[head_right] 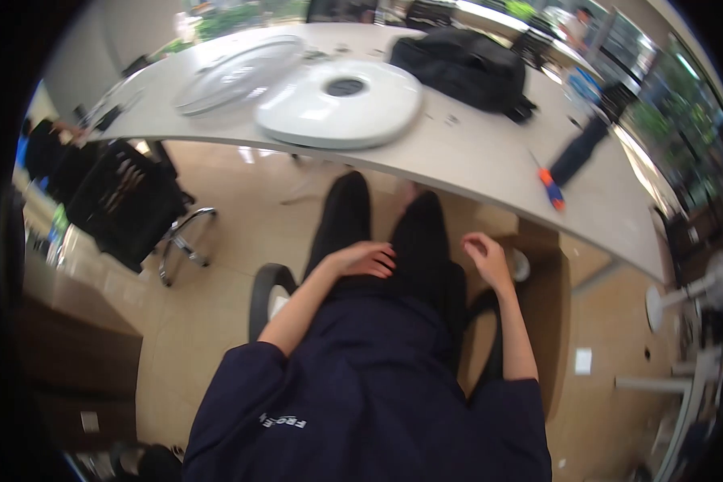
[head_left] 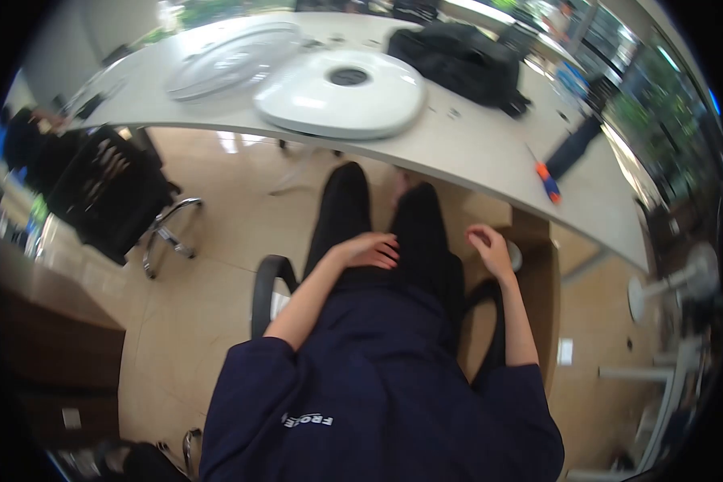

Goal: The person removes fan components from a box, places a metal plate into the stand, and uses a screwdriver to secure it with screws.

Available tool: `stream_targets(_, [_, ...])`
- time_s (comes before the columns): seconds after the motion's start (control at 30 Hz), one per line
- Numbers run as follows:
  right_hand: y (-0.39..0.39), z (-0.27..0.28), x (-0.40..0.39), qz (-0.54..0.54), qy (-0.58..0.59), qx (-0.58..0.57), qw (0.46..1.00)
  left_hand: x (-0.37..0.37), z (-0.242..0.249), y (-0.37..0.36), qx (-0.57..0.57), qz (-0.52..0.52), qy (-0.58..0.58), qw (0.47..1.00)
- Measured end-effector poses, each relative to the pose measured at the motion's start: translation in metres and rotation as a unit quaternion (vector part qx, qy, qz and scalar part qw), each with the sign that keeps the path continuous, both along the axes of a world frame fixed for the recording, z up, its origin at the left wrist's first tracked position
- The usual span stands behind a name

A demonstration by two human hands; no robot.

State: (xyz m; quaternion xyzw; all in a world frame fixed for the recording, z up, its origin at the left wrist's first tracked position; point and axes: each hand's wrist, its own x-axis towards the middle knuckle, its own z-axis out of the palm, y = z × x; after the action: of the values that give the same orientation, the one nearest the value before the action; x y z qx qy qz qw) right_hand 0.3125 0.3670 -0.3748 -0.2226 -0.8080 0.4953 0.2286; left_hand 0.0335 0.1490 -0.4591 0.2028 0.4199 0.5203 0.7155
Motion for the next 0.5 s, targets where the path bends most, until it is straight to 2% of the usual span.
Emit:
stream_targets(0.07, [0.021, -0.022, 0.07, -0.182, 0.064, 0.004, 0.981, 0.006, 0.005, -0.003, 0.027, 0.049, 0.093, 0.994])
stream_targets(0.17, [0.034, -0.06, 0.173, -0.404, 0.137, -0.108, 0.898, 0.014, 0.017, -0.004, 0.054, 0.045, 0.134, 0.989])
stream_targets(0.2, [0.032, -0.074, 0.198, -0.418, 0.137, -0.107, 0.892, 0.012, 0.016, -0.003, 0.047, 0.02, 0.131, 0.99])
stream_targets(0.27, [0.021, -0.11, 0.244, -0.482, 0.076, -0.208, 0.848, 0.004, 0.013, 0.004, -0.028, -0.033, 0.054, 0.998])
stream_targets(0.3, [0.022, -0.144, 0.272, -0.473, -0.003, -0.218, 0.853, 0.003, 0.015, 0.006, -0.028, -0.038, 0.055, 0.997])
stream_targets(0.37, [0.017, -0.213, 0.303, -0.454, -0.15, -0.242, 0.845, 0.002, 0.025, 0.011, -0.121, 0.013, -0.037, 0.992])
stream_targets(0.4, [0.005, -0.237, 0.311, -0.445, -0.221, -0.258, 0.829, 0.005, 0.023, 0.013, -0.122, 0.009, -0.034, 0.992])
stream_targets(0.5, [-0.021, -0.274, 0.298, -0.459, -0.225, -0.334, 0.792, 0.018, 0.014, 0.007, -0.022, 0.046, 0.146, 0.988])
